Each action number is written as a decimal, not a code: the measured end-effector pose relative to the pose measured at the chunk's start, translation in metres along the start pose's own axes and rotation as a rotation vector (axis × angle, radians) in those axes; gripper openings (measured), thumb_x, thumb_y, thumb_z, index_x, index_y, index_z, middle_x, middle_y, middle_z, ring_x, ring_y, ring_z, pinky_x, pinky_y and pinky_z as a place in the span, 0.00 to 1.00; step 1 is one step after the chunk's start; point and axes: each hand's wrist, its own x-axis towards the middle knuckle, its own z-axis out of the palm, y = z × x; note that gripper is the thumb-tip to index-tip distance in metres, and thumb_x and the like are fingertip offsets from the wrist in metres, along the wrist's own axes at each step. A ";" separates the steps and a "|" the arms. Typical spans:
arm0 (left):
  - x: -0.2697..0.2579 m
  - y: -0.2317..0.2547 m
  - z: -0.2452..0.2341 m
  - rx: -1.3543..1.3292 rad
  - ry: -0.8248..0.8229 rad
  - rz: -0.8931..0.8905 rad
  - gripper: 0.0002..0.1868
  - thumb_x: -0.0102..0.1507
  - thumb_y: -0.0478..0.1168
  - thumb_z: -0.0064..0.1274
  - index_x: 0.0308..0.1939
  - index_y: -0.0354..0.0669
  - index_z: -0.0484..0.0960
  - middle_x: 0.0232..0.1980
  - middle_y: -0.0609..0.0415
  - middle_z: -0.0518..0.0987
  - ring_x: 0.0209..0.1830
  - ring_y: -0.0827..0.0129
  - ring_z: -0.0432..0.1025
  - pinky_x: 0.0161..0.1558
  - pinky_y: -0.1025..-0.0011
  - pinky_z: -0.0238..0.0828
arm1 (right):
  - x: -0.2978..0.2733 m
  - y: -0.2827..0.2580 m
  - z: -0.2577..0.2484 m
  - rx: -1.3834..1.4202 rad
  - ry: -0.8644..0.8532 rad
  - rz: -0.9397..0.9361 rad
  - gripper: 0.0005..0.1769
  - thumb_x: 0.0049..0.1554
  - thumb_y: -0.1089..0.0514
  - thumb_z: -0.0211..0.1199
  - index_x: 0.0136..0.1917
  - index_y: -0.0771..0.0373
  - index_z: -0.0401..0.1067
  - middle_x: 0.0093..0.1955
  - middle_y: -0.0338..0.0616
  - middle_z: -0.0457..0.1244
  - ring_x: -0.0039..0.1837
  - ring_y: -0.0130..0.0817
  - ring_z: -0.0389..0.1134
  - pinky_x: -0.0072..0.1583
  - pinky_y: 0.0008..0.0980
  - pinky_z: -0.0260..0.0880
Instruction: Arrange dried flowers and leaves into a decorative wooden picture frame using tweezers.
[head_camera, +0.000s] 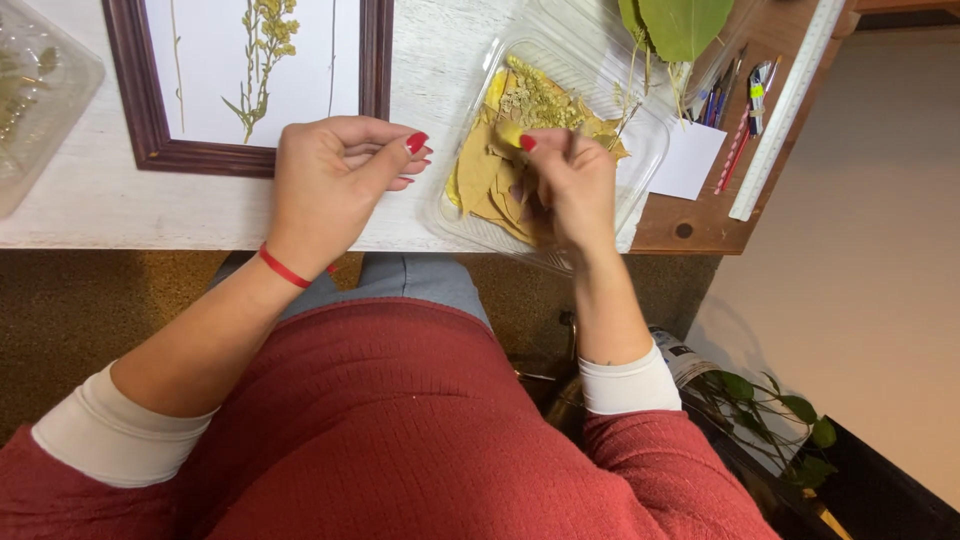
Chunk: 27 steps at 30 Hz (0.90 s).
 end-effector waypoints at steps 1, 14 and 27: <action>0.002 -0.002 0.003 0.000 0.000 0.001 0.08 0.69 0.32 0.55 0.49 0.29 0.85 0.44 0.44 0.86 0.44 0.68 0.84 0.44 0.76 0.85 | 0.003 0.005 -0.012 0.000 0.000 -0.001 0.06 0.58 0.62 0.63 0.47 0.66 0.78 0.30 0.37 0.70 0.27 0.24 0.64 0.31 0.26 0.62; 0.009 0.003 0.039 -0.212 -0.230 -0.151 0.13 0.64 0.33 0.60 0.52 0.31 0.84 0.45 0.46 0.87 0.40 0.73 0.83 0.41 0.78 0.83 | -0.015 -0.011 -0.033 -0.048 -0.336 -0.029 0.06 0.60 0.63 0.67 0.49 0.69 0.77 0.34 0.33 0.65 0.32 0.16 0.57 0.35 0.20 0.54; -0.006 0.010 -0.019 -0.316 0.090 -0.019 0.15 0.66 0.33 0.60 0.55 0.29 0.83 0.49 0.46 0.86 0.43 0.70 0.81 0.41 0.78 0.81 | 0.009 -0.051 0.066 -0.268 -0.385 -0.300 0.05 0.60 0.65 0.68 0.50 0.69 0.78 0.41 0.33 0.70 0.41 0.15 0.64 0.44 0.18 0.63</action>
